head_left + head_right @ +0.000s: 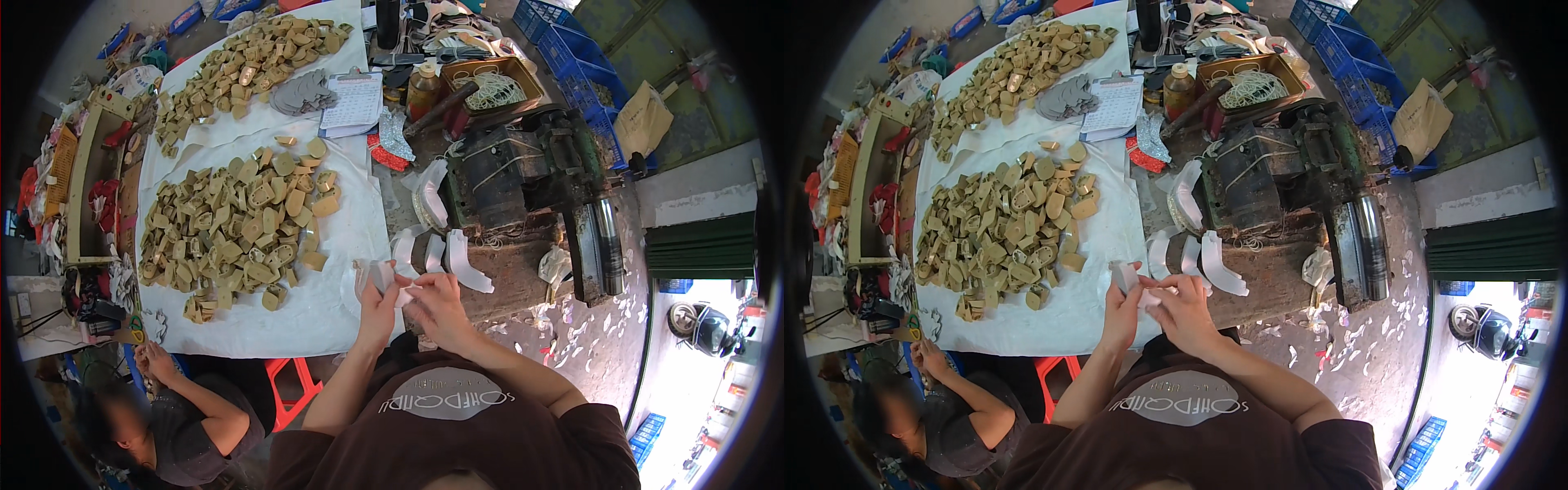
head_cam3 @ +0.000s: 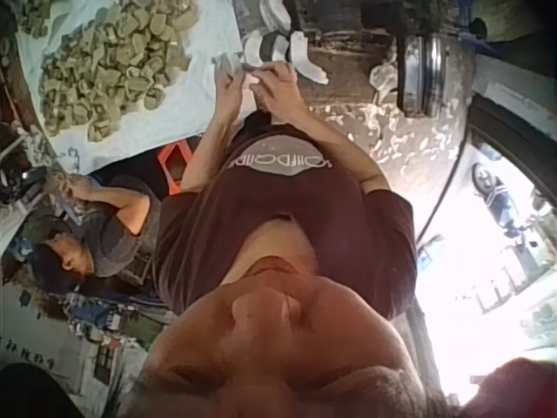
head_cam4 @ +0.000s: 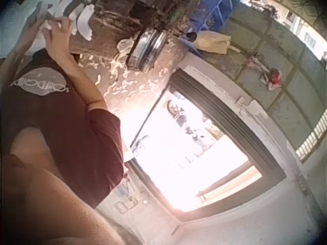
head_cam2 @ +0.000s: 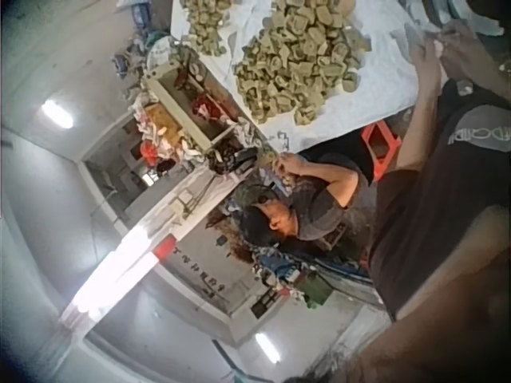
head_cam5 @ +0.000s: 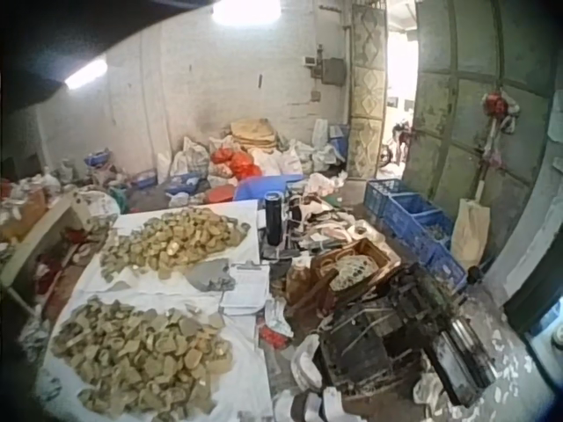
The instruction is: The person smooths the edges of small, curved shoe parts using a cylindrical metal tool on a workbench. They handle the parts one at a time, rubbing them against the tool, then stack them. Later, they bundle a stack of these parts with a rubber band and place the bundle on a table covered with similar items.
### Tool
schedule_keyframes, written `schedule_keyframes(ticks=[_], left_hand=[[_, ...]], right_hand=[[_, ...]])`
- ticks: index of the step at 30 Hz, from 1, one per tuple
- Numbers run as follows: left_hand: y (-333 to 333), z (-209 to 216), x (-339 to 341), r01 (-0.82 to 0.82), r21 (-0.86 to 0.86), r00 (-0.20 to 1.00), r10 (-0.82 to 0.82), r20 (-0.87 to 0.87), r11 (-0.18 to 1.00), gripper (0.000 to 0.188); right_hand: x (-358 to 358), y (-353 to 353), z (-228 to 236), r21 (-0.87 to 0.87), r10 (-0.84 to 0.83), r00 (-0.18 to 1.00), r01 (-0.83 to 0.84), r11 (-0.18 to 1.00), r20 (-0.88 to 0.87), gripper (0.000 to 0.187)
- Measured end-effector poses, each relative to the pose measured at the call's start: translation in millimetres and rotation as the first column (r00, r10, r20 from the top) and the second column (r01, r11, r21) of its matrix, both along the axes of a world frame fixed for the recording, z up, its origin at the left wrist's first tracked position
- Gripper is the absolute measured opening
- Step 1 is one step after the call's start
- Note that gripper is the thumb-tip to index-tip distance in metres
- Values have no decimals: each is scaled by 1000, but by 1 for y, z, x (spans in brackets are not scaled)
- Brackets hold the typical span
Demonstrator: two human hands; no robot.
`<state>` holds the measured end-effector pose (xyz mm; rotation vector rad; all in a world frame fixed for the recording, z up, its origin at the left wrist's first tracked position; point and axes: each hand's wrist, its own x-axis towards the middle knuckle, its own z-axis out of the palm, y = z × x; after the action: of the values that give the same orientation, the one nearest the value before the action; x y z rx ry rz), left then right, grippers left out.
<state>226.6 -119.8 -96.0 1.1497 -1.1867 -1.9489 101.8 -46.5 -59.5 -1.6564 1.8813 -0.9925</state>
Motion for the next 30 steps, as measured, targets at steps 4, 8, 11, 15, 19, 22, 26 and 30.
schedule_keyframes(ticks=[4, 8, 11, 15, 19, 22, 26, 30], left_hand=[[5, 19, -8, 332, -356, 917, -209, 341, 874, 47], [16, 16, -12, 507, -584, 806, -108, 582, 634, 56], [17, 17, -13, 587, -570, 745, -108, 658, 575, 59], [17, 27, -18, 655, -492, 669, -137, 731, 573, 60], [20, 31, -19, 656, -488, 667, -140, 732, 576, 60], [20, 25, -17, 601, -443, 737, -247, 630, 665, 58], [13, 19, -12, 449, -99, 893, -443, 79, 888, 54], [12, 29, -15, 347, 198, 919, -290, -267, 917, 55]], right_hand=[[-11, -10, 1, 178, -150, 928, 92, 980, 341, 17], [-26, -8, 7, 225, -80, 956, 15, 974, 283, 13], [-35, -5, 14, 278, -59, 915, -60, 959, 400, 12], [-40, -2, 5, 328, -96, 884, -68, 942, 458, 13], [-44, -1, 3, 350, -118, 852, -80, 933, 510, 16], [-46, -1, 3, 380, -158, 791, -100, 919, 591, 15], [-41, 1, -3, 353, -247, 544, -97, 931, 802, 12], [-35, 6, -5, 357, -262, 624, -28, 934, 736, 13]])
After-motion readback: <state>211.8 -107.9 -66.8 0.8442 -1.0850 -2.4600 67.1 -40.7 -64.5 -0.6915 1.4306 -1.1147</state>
